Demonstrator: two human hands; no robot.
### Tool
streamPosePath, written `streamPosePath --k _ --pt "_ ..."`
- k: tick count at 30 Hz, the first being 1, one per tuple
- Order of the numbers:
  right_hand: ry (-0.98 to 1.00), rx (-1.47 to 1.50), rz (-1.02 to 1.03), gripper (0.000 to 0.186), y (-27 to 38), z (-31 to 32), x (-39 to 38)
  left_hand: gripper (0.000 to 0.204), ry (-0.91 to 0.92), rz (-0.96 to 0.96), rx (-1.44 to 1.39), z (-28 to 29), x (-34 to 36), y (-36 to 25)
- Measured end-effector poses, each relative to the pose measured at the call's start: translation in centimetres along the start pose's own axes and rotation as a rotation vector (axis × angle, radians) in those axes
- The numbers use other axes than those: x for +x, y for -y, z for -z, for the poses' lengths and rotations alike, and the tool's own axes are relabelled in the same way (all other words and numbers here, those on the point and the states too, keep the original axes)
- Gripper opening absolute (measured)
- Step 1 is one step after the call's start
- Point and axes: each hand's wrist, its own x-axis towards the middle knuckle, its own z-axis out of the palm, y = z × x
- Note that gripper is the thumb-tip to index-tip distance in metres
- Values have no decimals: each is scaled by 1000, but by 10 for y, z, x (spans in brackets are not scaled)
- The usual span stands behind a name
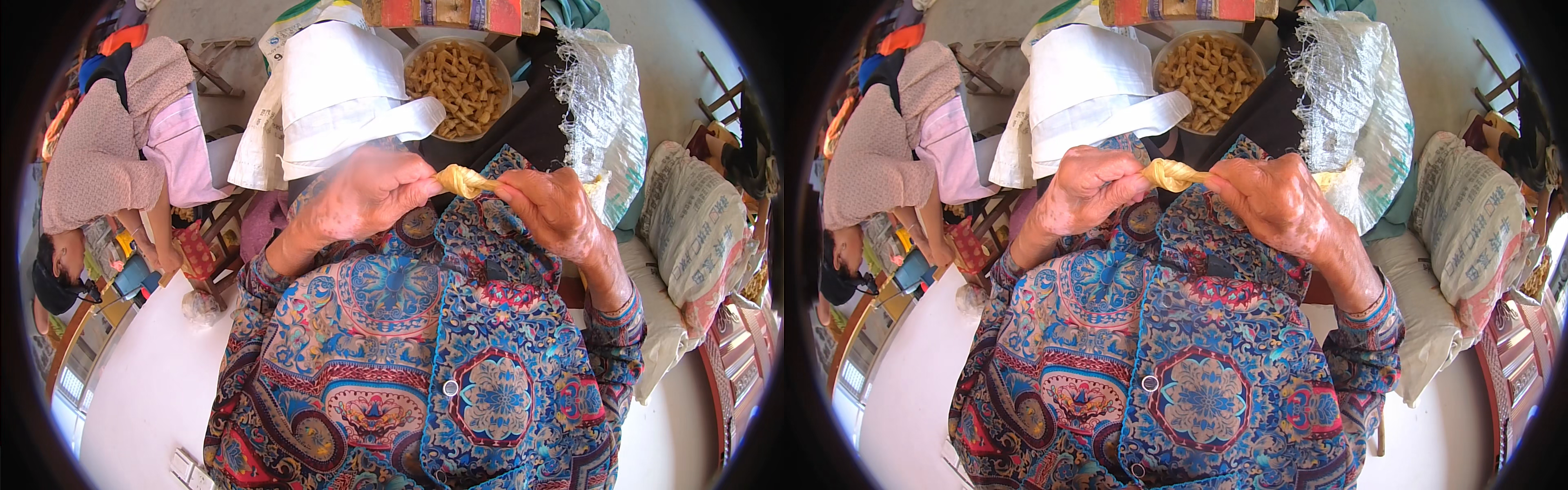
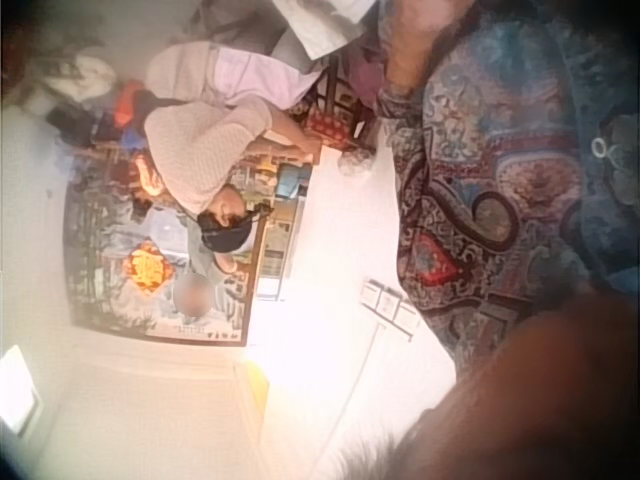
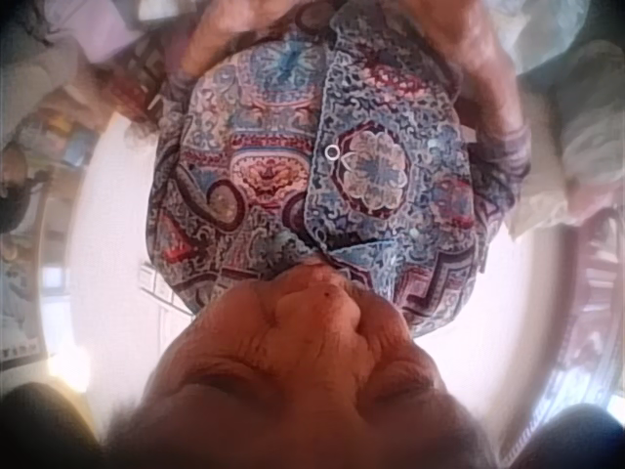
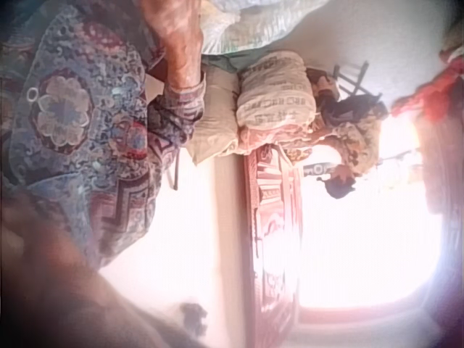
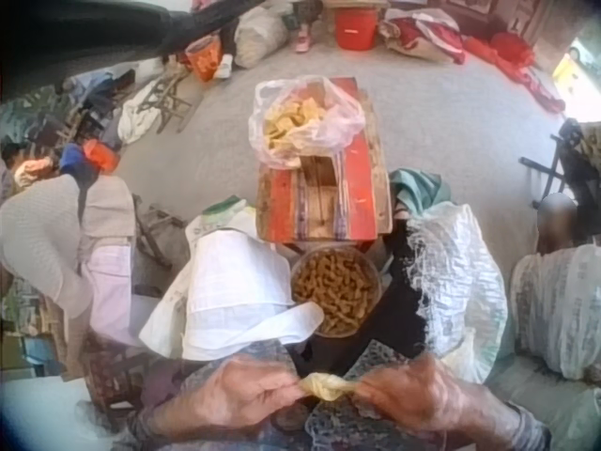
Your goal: The person sits and repeatedly pulls long strips of dried fruit from a large sack, tearing them into smaller pieces by hand, and placing the pieces into a bowl. The process is continuous and repetitive.
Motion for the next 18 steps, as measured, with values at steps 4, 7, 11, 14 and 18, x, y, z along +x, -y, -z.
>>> streamPosePath --k 4,7,11,14,18 --pt "10 18 -37 9 -8 -1 2 32 -34 17 5 1 9 -3" --pt "1 63 -64 8 -11 -2 4 62 -33 -55 128 4 19 -7" --pt "0 68 -107 8 -11 -4 8 51 -157 -250 451 -14 37 -11" --pt "1 95 -179 10 -12 -4 7 32 -159 -317 651 -20 44 -7" --pt "73 132 -226 12 -13 2 2 23 -109 -337 301 -21 50 -1"
